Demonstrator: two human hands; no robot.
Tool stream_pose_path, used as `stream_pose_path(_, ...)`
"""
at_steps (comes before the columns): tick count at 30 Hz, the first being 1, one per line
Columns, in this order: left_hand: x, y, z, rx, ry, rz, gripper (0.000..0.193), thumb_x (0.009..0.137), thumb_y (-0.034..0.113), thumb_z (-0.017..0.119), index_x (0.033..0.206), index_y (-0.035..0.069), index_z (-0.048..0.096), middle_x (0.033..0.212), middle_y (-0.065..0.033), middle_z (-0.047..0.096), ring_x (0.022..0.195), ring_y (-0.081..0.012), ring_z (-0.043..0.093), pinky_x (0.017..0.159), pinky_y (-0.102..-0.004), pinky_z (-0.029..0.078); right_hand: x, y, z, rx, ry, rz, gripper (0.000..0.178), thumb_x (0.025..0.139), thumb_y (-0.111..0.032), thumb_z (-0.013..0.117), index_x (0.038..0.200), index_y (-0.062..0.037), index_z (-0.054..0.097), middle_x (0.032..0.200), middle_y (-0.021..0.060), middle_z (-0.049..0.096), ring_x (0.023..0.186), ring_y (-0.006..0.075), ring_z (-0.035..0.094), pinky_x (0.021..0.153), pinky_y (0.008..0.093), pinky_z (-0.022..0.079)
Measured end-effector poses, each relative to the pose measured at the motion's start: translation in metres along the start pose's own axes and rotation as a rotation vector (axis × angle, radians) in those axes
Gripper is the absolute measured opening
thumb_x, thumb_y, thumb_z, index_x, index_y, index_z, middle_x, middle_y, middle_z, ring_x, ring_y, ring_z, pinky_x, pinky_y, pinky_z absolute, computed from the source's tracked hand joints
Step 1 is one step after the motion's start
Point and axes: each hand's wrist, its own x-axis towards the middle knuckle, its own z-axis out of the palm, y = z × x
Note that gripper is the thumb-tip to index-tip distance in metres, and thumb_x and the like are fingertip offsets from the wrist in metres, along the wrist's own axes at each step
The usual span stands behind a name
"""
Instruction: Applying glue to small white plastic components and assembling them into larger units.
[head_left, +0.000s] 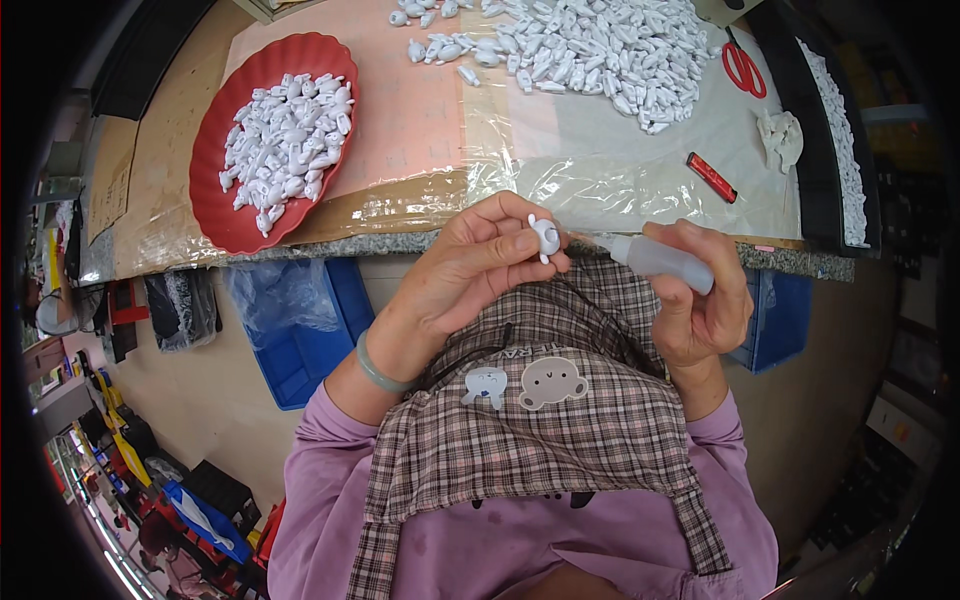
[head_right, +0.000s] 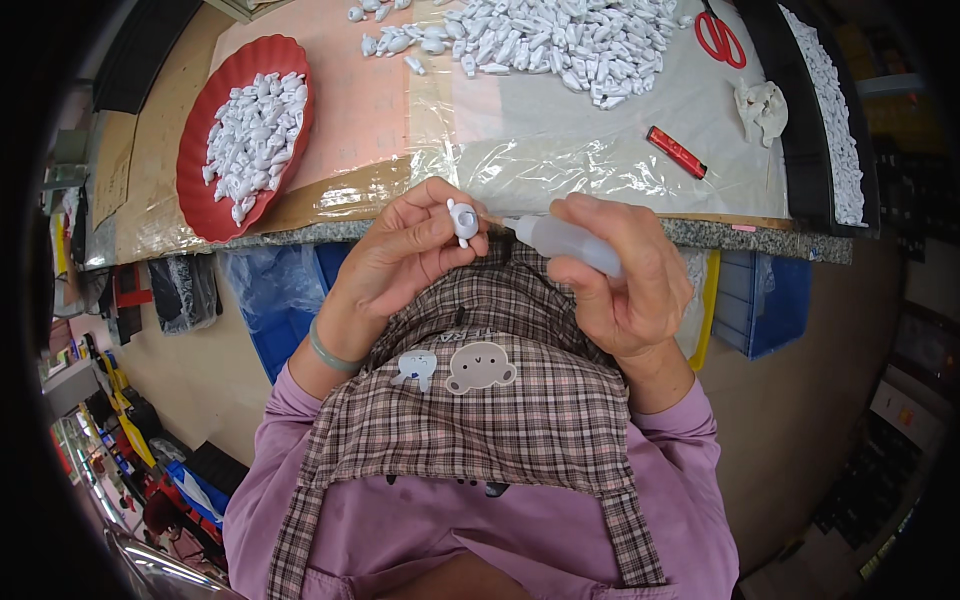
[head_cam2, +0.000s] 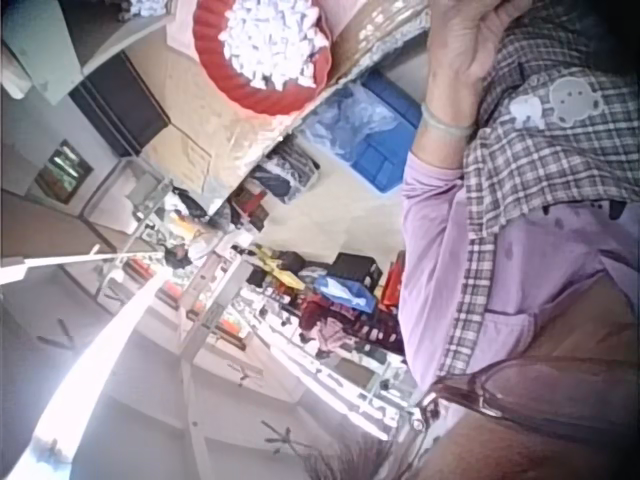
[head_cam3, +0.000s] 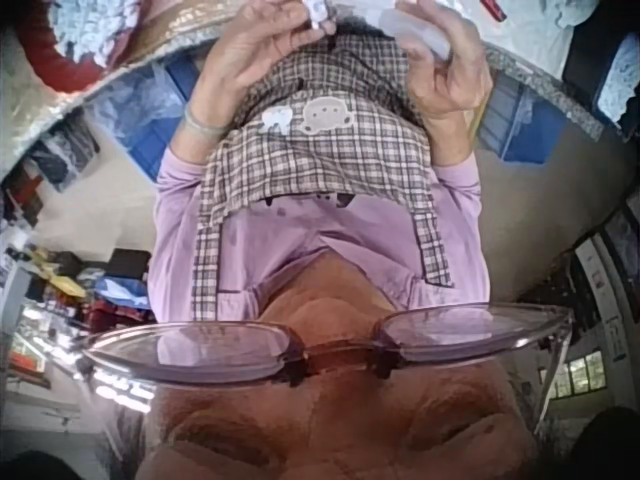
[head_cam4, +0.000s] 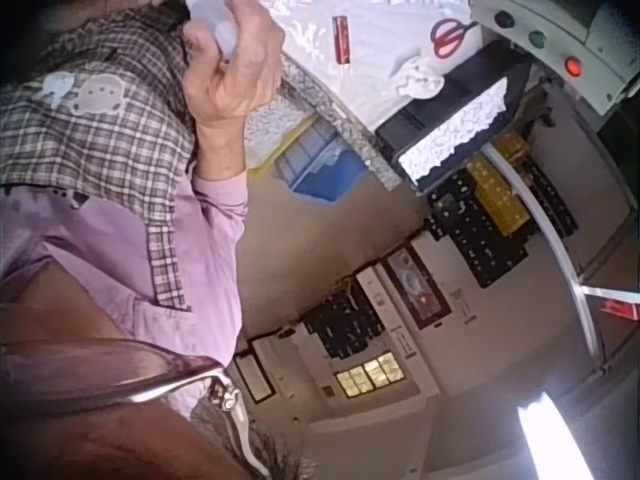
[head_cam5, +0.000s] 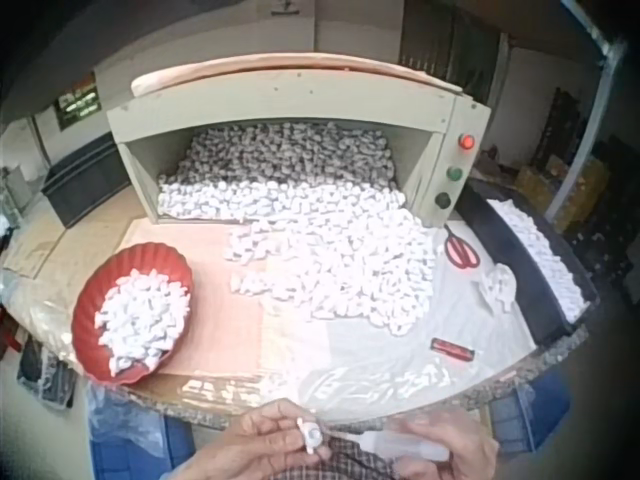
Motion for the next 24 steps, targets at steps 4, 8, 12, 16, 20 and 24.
stream_pose_path(4, 0.0002, -0.0009, -0.0012, -0.007, 0.020, 0.028, 0.018, 0.088, 0.008, 0.061, 0.104, 0.001, 0.056, 0.104, -0.0154, 0.061, 0.092, -0.0220, 0.065, 0.079, -0.0280, 0.058, -0.0008, -0.0021, 0.0026, -0.106, 0.004, -0.077, 0.040, 0.090, -0.027, 0.062, 0.112, 0.0053, 0.053, 0.087, 0.0196, 0.066, 0.075, 0.0268, 0.066, 0.065, 0.0316, 0.053)
stream_pose_path(8, -0.0002, -0.0009, -0.0017, 0.018, 0.046, 0.051, 0.019, 0.088, 0.008, 0.061, 0.104, 0.000, 0.056, 0.104, -0.0155, 0.061, 0.093, -0.0219, 0.065, 0.080, -0.0282, 0.058, 0.0031, -0.0050, 0.0012, -0.157, -0.052, -0.095, 0.040, 0.089, -0.027, 0.063, 0.111, 0.0049, 0.054, 0.084, 0.0193, 0.067, 0.075, 0.0271, 0.065, 0.066, 0.0317, 0.053)
stream_pose_path(12, -0.0002, -0.0007, -0.0024, 0.044, 0.071, 0.094, 0.019, 0.088, 0.007, 0.061, 0.105, 0.000, 0.056, 0.105, -0.0156, 0.061, 0.093, -0.0222, 0.065, 0.081, -0.0286, 0.058, 0.0036, -0.0057, 0.0020, -0.151, -0.055, -0.120, 0.040, 0.089, -0.027, 0.063, 0.111, 0.0050, 0.054, 0.083, 0.0191, 0.068, 0.076, 0.0270, 0.065, 0.066, 0.0315, 0.053)
stream_pose_path(16, 0.0006, 0.0003, -0.0032, 0.060, 0.074, 0.105, 0.019, 0.088, 0.005, 0.061, 0.105, 0.000, 0.057, 0.105, -0.0158, 0.061, 0.094, -0.0222, 0.065, 0.081, -0.0284, 0.058, 0.0035, -0.0048, 0.0018, -0.149, -0.060, -0.115, 0.040, 0.089, -0.027, 0.064, 0.111, 0.0053, 0.054, 0.086, 0.0194, 0.067, 0.076, 0.0268, 0.065, 0.065, 0.0314, 0.053)
stream_pose_path(20, 0.0019, 0.0004, -0.0037, 0.047, 0.077, 0.101, 0.019, 0.088, 0.006, 0.061, 0.106, 0.000, 0.057, 0.104, -0.0158, 0.061, 0.093, -0.0220, 0.065, 0.080, -0.0283, 0.058, 0.0030, -0.0030, 0.0025, -0.132, -0.052, -0.080, 0.040, 0.089, -0.026, 0.064, 0.110, 0.0055, 0.054, 0.088, 0.0190, 0.066, 0.077, 0.0265, 0.066, 0.065, 0.0307, 0.053)
stream_pose_path(24, 0.0028, 0.0015, -0.0041, 0.039, 0.077, 0.104, 0.019, 0.088, 0.005, 0.061, 0.106, -0.001, 0.057, 0.104, -0.0157, 0.061, 0.093, -0.0217, 0.065, 0.081, -0.0279, 0.057, 0.0015, 0.0025, 0.0045, -0.009, -0.031, 0.010, 0.039, 0.089, -0.024, 0.064, 0.112, 0.0046, 0.052, 0.091, 0.0178, 0.064, 0.076, 0.0222, 0.065, 0.063, 0.0281, 0.052)
